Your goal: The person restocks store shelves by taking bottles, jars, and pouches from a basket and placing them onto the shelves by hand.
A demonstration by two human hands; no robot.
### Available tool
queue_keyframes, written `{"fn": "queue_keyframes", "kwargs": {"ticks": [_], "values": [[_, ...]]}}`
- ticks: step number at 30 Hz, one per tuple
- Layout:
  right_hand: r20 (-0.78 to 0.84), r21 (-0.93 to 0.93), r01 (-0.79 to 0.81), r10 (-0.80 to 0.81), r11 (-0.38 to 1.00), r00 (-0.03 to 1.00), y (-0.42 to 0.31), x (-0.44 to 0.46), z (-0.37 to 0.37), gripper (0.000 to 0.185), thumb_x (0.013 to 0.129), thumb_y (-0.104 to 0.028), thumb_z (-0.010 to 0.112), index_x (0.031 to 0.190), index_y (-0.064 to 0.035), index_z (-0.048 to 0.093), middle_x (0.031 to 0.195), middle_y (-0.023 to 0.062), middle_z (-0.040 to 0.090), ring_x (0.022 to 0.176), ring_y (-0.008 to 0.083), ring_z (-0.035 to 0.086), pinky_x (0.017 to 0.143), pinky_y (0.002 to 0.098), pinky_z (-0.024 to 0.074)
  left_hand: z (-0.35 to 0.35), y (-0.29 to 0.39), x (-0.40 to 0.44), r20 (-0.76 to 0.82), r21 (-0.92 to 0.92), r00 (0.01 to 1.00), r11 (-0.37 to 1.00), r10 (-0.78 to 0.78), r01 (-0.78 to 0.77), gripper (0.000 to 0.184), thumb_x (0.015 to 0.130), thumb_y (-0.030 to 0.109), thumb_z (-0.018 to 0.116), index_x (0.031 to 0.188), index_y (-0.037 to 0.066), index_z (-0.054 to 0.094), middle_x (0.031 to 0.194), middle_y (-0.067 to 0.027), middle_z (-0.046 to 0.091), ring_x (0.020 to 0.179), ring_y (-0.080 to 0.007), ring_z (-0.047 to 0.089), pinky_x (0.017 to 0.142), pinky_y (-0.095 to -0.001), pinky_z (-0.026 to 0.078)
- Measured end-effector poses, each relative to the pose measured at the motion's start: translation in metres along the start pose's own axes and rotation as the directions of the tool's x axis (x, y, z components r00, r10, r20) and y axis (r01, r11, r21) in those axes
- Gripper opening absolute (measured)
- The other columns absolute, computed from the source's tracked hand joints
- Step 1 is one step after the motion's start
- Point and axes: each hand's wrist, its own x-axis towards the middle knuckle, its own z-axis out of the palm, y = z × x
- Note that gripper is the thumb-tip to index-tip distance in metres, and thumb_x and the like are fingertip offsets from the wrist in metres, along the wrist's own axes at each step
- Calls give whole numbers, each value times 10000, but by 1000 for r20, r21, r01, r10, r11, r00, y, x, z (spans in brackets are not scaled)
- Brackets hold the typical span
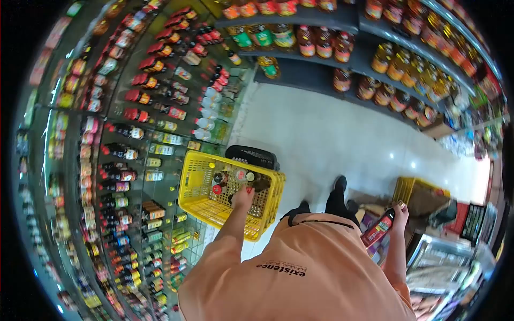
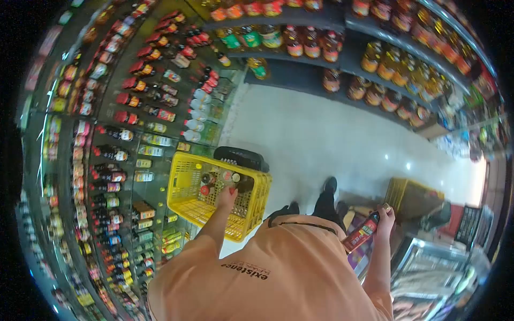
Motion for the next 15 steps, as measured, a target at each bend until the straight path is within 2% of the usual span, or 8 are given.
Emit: {"fn": "queue_keyframes", "kwargs": {"ticks": [1, 4, 6, 8, 10, 11, 13, 15], "values": [[40, -2, 4, -4, 1000, 999, -19, 21, 17, 107, 882, -90, 664, 926, -62, 571, 763, 69, 631, 624, 178, 638, 562, 311, 535, -10, -4, -10, -64, -27, 998, 1000, 5, -7, 362, 890, 436, 671, 1036, 105, 651, 895, -123, 719, 814, -353, 685, 703, -469, 539], [167, -96, -63, 79, 993, 983, -52, 88, 57, 134, 864, -83, 667, 918, -45, 551, 761, 74, 612, 630, 204, 646, 569, 333, 539, -72, 31, -46, -191, -37, 974, 992, -122, 117, 390, 874, 473, 684, 939, 88, 675, 841, -114, 717, 781, -337, 692, 685, -467, 539], [246, -141, -65, 99, 988, 964, -85, 106, 95, 133, 862, -82, 664, 919, -42, 550, 757, 75, 611, 632, 205, 646, 569, 334, 540, -95, 43, -64, -403, -196, 883, 965, -239, 171, 332, 858, 407, 725, 840, 80, 669, 750, -106, 691, 687, -294, 676, 641, -424, 531], [356, -209, -45, 119, 977, 927, -98, 135, 121, 135, 857, -77, 653, 929, -31, 549, 758, 79, 608, 640, 207, 644, 581, 339, 540, -136, 75, -78, -598, -334, 721, 927, -349, 172, 294, 837, 262, 767, 734, 46, 596, 614, -65, 579, 561, -201, 552, 570, -362, 475], [394, -244, -52, 148, 968, 907, -111, 156, 151, 140, 854, -78, 653, 933, -28, 549, 765, 81, 608, 647, 207, 642, 588, 341, 538, -163, 89, -78, -757, -497, 463, 866, -461, 51, 304, 829, 125, 761, 687, 38, 506, 588, 5, 453, 549, -135, 395, 530, -324, 398], [409, -265, -64, 172, 962, 896, -117, 165, 165, 146, 850, -79, 654, 937, -26, 549, 772, 83, 608, 654, 207, 640, 596, 343, 537, -186, 108, -78, -733, -618, 391, 785, -557, -41, 276, 856, 69, 719, 731, 36, 475, 692, 11, 454, 627, -116, 368, 556, -311, 368], [446, -311, -34, 178, 950, 877, -120, 185, 192, 155, 847, -83, 656, 947, -20, 556, 788, 89, 612, 664, 206, 637, 607, 349, 534, -197, 87, -68, -745, -667, 213, 708, -632, -233, 163, 891, 67, 662, 831, 25, 516, 835, -13, 531, 725, -118, 457, 641, -298, 421], [502, -350, 12, 177, 937, 846, -121, 204, 220, 145, 859, -73, 638, 955, -21, 542, 772, 98, 623, 643, 219, 641, 590, 352, 552, -229, 97, -51, -718, -683, 162, 641, -677, -351, 120, 935, 111, 601, 904, 31, 517, 939, -49, 560, 840, -144, 533, 741, -298, 473]]}}
